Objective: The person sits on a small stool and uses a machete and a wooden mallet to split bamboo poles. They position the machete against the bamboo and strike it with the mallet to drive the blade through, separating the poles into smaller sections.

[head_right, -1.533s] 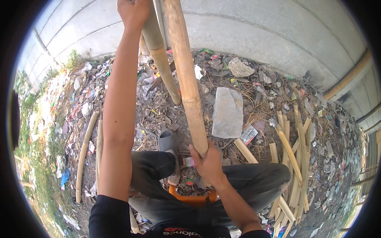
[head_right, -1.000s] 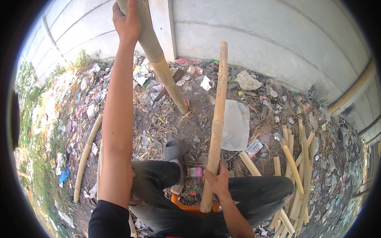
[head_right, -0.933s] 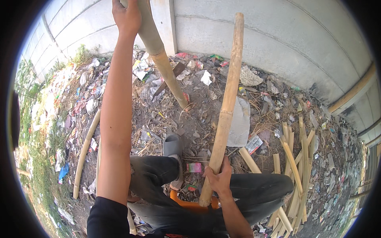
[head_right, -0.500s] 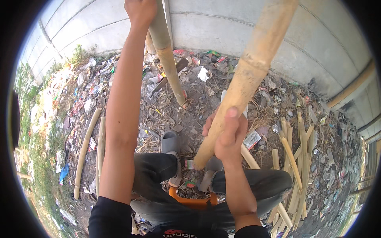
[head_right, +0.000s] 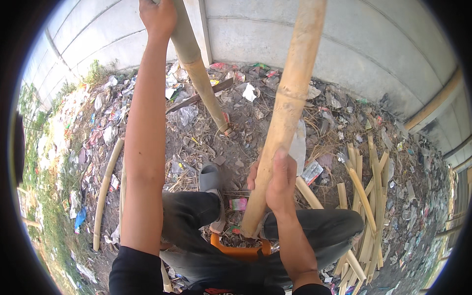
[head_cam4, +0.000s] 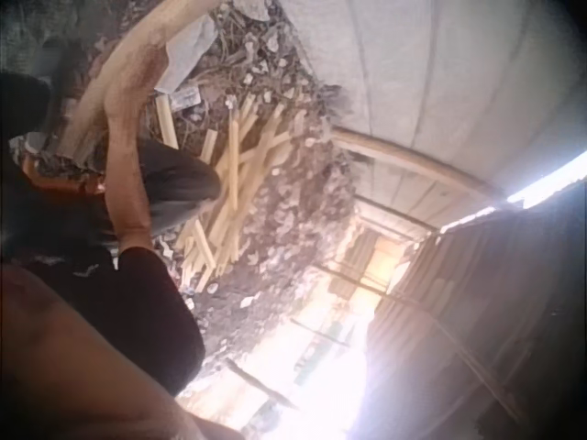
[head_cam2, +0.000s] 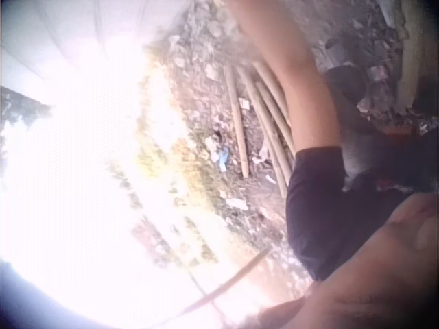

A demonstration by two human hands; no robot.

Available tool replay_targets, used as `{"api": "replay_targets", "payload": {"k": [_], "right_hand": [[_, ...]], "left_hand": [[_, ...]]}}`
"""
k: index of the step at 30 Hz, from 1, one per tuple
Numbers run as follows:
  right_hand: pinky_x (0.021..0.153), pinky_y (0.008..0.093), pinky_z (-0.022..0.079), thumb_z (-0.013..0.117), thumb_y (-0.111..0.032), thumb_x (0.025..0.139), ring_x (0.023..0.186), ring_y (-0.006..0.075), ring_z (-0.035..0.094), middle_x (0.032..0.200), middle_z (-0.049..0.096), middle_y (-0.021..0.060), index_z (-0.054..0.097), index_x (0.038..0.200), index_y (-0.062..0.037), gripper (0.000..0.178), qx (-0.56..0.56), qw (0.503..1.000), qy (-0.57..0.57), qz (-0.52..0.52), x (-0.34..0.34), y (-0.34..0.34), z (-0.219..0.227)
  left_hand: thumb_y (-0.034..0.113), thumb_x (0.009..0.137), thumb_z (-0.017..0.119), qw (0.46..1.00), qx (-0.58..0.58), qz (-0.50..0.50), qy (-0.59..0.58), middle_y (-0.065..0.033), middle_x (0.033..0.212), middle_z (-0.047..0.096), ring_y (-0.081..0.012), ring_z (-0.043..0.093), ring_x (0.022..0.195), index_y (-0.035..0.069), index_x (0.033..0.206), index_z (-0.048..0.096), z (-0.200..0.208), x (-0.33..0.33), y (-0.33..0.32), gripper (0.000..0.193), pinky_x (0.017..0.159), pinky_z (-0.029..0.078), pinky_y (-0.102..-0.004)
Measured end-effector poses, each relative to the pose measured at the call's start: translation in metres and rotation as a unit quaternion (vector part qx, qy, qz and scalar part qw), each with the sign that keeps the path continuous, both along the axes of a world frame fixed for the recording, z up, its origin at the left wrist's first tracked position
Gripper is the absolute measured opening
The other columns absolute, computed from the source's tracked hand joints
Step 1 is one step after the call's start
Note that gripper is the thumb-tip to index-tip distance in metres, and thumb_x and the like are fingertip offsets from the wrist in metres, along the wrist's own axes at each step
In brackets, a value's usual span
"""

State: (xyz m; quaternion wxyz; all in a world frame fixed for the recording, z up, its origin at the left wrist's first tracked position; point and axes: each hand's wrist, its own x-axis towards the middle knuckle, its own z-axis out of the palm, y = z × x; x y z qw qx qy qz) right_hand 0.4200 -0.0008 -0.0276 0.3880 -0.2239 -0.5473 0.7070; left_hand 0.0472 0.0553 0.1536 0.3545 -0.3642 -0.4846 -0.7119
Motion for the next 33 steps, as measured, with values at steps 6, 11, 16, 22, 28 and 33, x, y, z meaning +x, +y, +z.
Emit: {"api": "replay_targets", "payload": {"k": [6, 11, 16, 22, 28, 33], "right_hand": [[0.050, 0.0343, 0.048, 0.037, -0.089, 0.088, 0.052, 0.0219, 0.054, 0.066, 0.050, 0.0098, 0.048, 0.099, -0.0050, 0.086, 0.110, 0.973, 0.177, -0.098, -0.021, 0.019, 0.081], [0.051, 0.0323, 0.047, 0.055, -0.055, 0.103, 0.056, 0.0143, 0.060, 0.066, 0.058, 0.0060, 0.060, 0.101, 0.0029, 0.058, -0.003, 0.934, -0.334, 0.124, -0.006, -0.028, -0.151], [0.046, 0.0307, 0.048, 0.053, -0.059, 0.101, 0.051, 0.0178, 0.061, 0.066, 0.060, 0.0064, 0.061, 0.093, 0.0009, 0.061, -0.195, 0.936, -0.269, 0.117, -0.001, -0.023, -0.169], [0.045, 0.0308, 0.047, 0.037, -0.067, 0.103, 0.050, 0.0171, 0.057, 0.065, 0.055, 0.0095, 0.054, 0.092, -0.0017, 0.069, 0.002, 1.000, 0.021, 0.005, -0.039, 0.029, 0.008], [0.052, 0.0354, 0.049, 0.047, -0.062, 0.102, 0.054, 0.0192, 0.061, 0.065, 0.058, 0.0086, 0.059, 0.091, -0.0016, 0.062, 0.167, 0.982, -0.086, -0.027, -0.039, -0.001, -0.097], [0.051, 0.0384, 0.052, 0.054, -0.062, 0.100, 0.054, 0.0223, 0.062, 0.064, 0.059, 0.0098, 0.059, 0.094, -0.0028, 0.059, -0.268, 0.923, -0.274, 0.044, 0.007, -0.020, -0.221]], "left_hand": [[0.059, 0.093, 0.066, 1.000, -0.025, 0.009, -0.010, -0.0331, 0.131, 0.061, -0.0376, 0.061, 0.123, -0.018, 0.143, 0.043, 0.006, 0.008, -0.017, 0.094, 0.104, 0.048, -0.0412], [0.061, 0.092, 0.068, 0.992, -0.006, 0.123, 0.011, -0.0277, 0.125, 0.065, -0.0335, 0.063, 0.115, -0.014, 0.142, 0.047, -0.002, -0.032, 0.010, 0.093, 0.098, 0.050, -0.0401], [0.059, 0.089, 0.073, 0.991, -0.058, -0.114, -0.044, -0.0079, 0.092, 0.066, -0.0182, 0.064, 0.083, -0.001, 0.122, 0.061, 0.001, 0.012, -0.039, 0.069, 0.074, 0.053, -0.0365], [0.037, 0.080, 0.088, 0.992, -0.042, -0.073, -0.096, -0.0127, 0.099, 0.073, -0.0212, 0.072, 0.086, -0.007, 0.123, 0.057, -0.001, -0.039, -0.051, 0.068, 0.080, 0.059, -0.0356], [0.032, 0.082, 0.086, 0.992, -0.018, -0.084, -0.089, -0.0171, 0.105, 0.070, -0.0263, 0.074, 0.086, -0.008, 0.121, 0.056, -0.001, -0.044, -0.045, 0.063, 0.077, 0.061, -0.0376], [0.028, 0.083, 0.084, 0.986, 0.012, -0.042, -0.160, -0.0195, 0.101, 0.070, -0.0285, 0.073, 0.084, -0.010, 0.127, 0.049, -0.012, -0.078, -0.075, 0.067, 0.078, 0.062, -0.0381]]}}
